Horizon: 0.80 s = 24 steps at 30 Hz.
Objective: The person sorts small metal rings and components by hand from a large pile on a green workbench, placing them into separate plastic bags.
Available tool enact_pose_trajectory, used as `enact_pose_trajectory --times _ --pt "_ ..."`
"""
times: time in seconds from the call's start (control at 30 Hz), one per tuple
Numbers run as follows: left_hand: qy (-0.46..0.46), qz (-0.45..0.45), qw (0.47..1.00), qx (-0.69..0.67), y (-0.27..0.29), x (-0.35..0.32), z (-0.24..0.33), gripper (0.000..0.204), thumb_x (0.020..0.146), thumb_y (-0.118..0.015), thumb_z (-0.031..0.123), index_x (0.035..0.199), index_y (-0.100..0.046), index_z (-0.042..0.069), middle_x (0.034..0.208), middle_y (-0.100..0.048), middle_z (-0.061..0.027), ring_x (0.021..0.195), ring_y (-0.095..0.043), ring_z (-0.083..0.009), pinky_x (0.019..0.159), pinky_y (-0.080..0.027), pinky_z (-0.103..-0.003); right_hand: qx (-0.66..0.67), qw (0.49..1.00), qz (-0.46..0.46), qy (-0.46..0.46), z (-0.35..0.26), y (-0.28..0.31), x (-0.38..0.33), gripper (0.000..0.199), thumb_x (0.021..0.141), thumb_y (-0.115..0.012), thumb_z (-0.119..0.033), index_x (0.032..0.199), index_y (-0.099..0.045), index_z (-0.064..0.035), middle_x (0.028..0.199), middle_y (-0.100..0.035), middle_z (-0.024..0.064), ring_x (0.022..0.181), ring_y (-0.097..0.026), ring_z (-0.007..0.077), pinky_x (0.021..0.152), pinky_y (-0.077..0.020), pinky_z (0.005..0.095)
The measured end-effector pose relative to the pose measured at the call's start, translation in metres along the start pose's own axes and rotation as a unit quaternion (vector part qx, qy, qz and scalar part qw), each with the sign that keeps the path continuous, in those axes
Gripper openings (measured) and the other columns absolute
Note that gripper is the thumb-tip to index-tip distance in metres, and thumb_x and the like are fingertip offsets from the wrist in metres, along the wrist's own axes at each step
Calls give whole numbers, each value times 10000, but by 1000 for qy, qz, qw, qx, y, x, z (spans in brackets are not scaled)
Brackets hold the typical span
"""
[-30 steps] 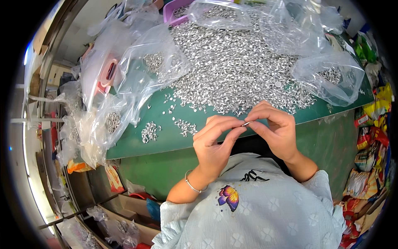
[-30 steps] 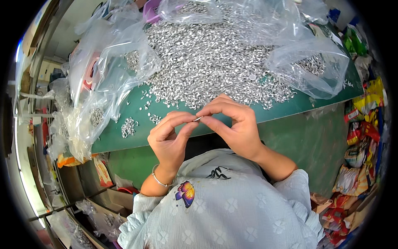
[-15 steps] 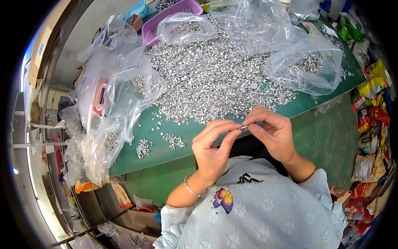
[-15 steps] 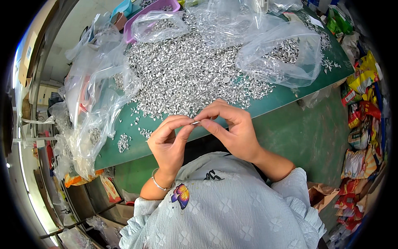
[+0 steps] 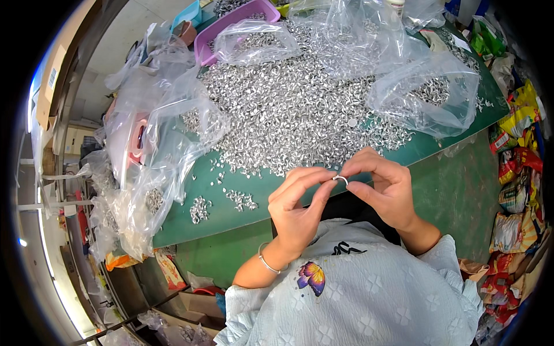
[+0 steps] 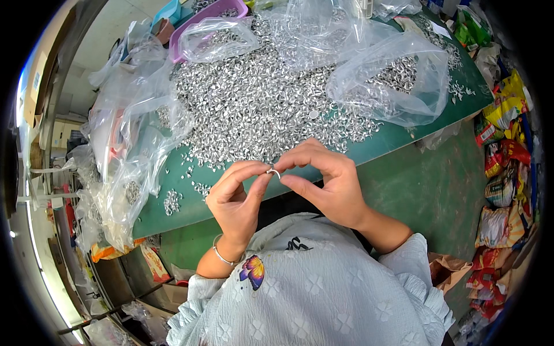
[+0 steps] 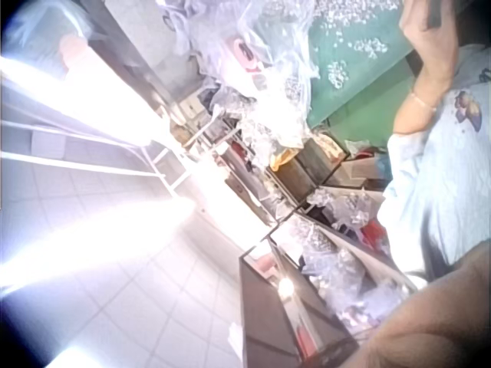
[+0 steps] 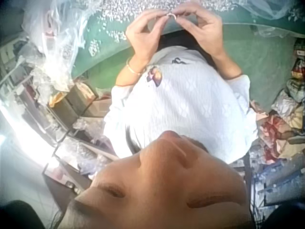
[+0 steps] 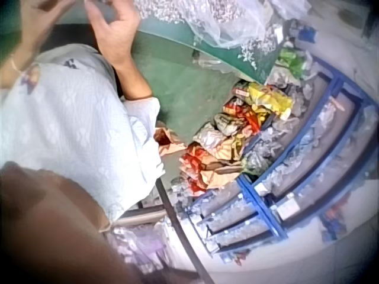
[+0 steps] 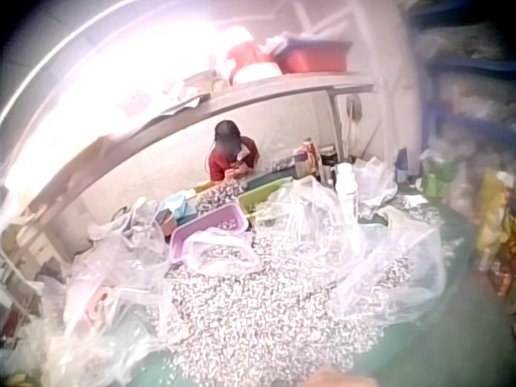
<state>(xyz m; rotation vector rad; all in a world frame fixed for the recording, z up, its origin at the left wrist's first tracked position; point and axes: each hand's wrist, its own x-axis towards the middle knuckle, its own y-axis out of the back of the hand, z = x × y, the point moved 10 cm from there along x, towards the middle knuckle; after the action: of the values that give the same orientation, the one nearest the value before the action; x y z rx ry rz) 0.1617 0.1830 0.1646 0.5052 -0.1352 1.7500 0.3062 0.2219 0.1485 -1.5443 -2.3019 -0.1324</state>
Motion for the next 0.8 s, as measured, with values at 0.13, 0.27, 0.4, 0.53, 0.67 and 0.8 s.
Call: enact_pose_trajectory --times 0.13,0.27,0.4,0.53,0.67,0.8 --pt "-16 -3 1000 21 -1 4 2 180 740 -705 -119 903 -677 -48 885 -677 -123 812 -635 -197 727 -491 -285 -29 1000 -1 4 2 3 3 167 778 -697 22 944 -684 19 921 -679 93 892 -598 184 810 -471 311" --pt "-37 -20 999 32 -4 6 0 175 756 -674 -150 909 -655 -67 905 -663 -133 838 -633 -190 752 -503 -272 -45 999 7 5 4 5 6 151 779 -700 13 930 -691 12 898 -684 87 861 -605 190 791 -474 314" --pt "-24 -20 999 20 -3 9 -4 173 758 -671 -154 907 -652 -67 908 -662 -132 847 -631 -190 764 -502 -273 -63 998 23 -16 6 8 9 129 781 -703 3 909 -694 8 885 -686 83 846 -606 191 775 -471 313" --pt "6 8 1000 -9 0 13 -12 185 728 -715 -119 889 -676 -36 876 -677 -107 805 -636 -196 733 -491 -292 -75 997 0 -12 7 4 13 143 760 -688 68 899 -680 32 871 -659 96 869 -568 205 797 -440 324" --pt "22 5 1000 -18 0 17 -18 173 743 -710 -113 895 -675 -39 897 -679 -106 816 -636 -182 725 -501 -279 -103 994 18 11 8 6 19 121 769 -712 3 889 -690 -4 856 -677 79 819 -602 199 755 -466 316" --pt "41 -4 999 4 0 20 -29 165 757 -708 -103 903 -678 -34 902 -682 -104 811 -639 -173 719 -506 -270 -140 990 22 21 8 4 25 102 769 -707 7 868 -684 -1 843 -669 86 810 -602 208 741 -461 316"
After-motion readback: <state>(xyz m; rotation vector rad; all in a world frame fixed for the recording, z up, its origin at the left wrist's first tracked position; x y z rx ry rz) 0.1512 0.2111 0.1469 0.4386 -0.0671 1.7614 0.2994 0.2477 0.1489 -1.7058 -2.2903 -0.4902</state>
